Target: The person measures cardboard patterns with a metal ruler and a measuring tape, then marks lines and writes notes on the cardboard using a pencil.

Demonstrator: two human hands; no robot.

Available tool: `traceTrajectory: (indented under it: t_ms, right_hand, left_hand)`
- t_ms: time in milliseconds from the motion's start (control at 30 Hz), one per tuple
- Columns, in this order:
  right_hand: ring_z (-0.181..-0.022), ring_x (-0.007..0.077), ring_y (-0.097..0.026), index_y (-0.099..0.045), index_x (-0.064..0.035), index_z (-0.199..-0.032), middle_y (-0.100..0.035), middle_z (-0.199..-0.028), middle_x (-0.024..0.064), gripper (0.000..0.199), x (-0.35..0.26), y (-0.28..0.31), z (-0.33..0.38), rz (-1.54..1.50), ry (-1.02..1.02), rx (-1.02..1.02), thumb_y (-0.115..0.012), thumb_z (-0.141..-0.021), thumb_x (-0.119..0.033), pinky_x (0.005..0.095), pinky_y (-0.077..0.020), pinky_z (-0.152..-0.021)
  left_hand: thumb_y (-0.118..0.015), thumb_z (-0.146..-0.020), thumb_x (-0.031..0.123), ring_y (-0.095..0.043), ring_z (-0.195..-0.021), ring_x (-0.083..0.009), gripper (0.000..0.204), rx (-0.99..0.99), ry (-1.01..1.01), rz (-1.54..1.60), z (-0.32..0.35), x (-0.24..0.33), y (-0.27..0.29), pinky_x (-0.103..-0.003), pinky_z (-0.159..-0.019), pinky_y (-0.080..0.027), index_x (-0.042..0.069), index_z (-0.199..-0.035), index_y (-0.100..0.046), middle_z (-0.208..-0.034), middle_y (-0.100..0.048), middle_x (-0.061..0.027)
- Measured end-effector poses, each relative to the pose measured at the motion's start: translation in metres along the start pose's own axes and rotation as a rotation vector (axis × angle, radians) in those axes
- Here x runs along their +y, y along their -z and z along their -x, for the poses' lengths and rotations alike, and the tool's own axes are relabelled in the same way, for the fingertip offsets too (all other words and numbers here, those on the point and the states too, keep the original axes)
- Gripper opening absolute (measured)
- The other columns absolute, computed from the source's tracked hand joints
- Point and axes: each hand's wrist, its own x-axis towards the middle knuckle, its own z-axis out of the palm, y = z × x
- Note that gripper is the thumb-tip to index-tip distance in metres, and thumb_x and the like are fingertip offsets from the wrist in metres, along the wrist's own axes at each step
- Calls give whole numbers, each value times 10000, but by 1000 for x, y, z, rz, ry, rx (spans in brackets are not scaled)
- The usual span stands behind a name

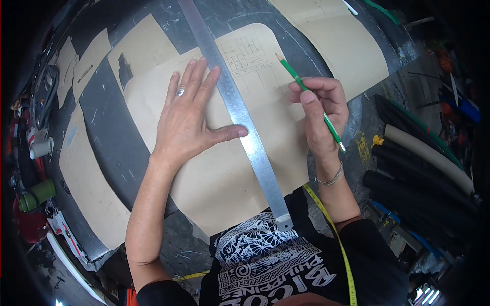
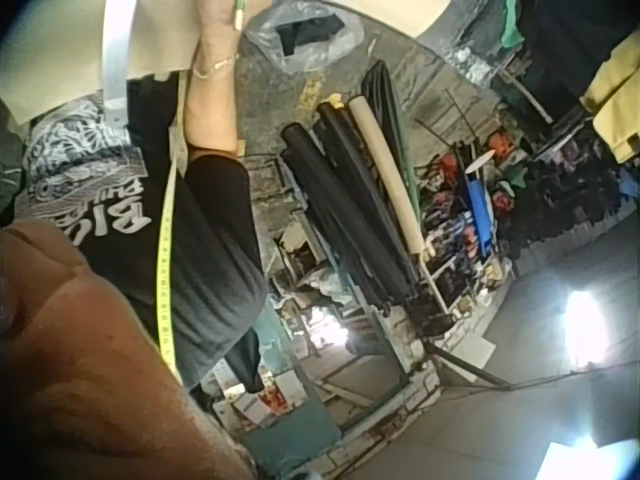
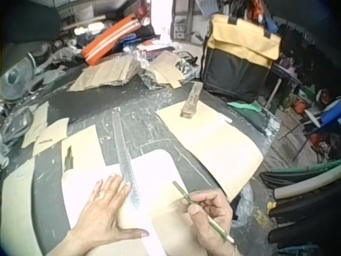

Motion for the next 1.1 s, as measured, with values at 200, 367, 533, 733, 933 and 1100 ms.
traceTrajectory:
  t_ms: [200, 367, 533, 733, 933, 1100]
  right_hand:
    - [-935, 179, -690, -584, 16, -1199, -733, -1113, 178, 231, -1, 1, 2, 40, 42, 38, -661, -1028, -118, 332, -568, -879]
    - [-953, 181, -693, -582, 15, -1209, -734, -1112, 179, 246, -3, 2, 2, 42, 55, 32, -673, -1020, -114, 327, -569, -894]
    - [-1004, 130, -687, -606, 22, -1203, -732, -1126, 130, 252, -21, -2, -9, 112, -142, -80, -712, -981, -33, 257, -546, -878]
    - [-988, 133, -710, -654, 11, -1115, -754, -1096, 114, 163, -28, -21, -7, 316, -137, -243, -696, -958, 18, 270, -558, -850]
    - [-913, 73, -667, -677, 16, -1073, -742, -1024, 55, 130, -14, -27, -6, 267, -208, -232, -699, -946, 33, 233, -517, -796]
    - [-878, 58, -654, -692, 17, -1055, -729, -991, 34, 116, -15, -29, -5, 300, -200, -231, -704, -940, 31, 219, -508, -775]
  left_hand:
    - [-836, -614, 813, -324, -1575, -371, 1282, 17, -44, -17, -1, -3, 0, -569, -1316, -173, 45, -1575, -474, -1641, -414, -247]
    - [-881, -597, 739, -307, -1586, -353, 1282, 6, -34, -7, 0, -3, 0, -554, -1325, -153, 82, -1605, -439, -1670, -382, -217]
    - [-928, -578, 667, -291, -1596, -329, 1298, -7, -20, 12, 1, -4, -1, -537, -1335, -138, 118, -1633, -407, -1690, -363, -191]
    - [-937, -563, 661, -311, -1588, -334, 1302, -1, -16, 11, 0, -3, -2, -540, -1331, -153, 109, -1624, -421, -1677, -384, -196]
    - [-961, -544, 625, -323, -1581, -347, 1294, 25, -30, 50, -1, -4, -2, -547, -1328, -155, 111, -1611, -441, -1671, -395, -199]
    - [-965, -551, 601, -317, -1585, -346, 1285, 15, -31, 61, 1, -5, 0, -549, -1328, -154, 104, -1613, -440, -1668, -400, -203]
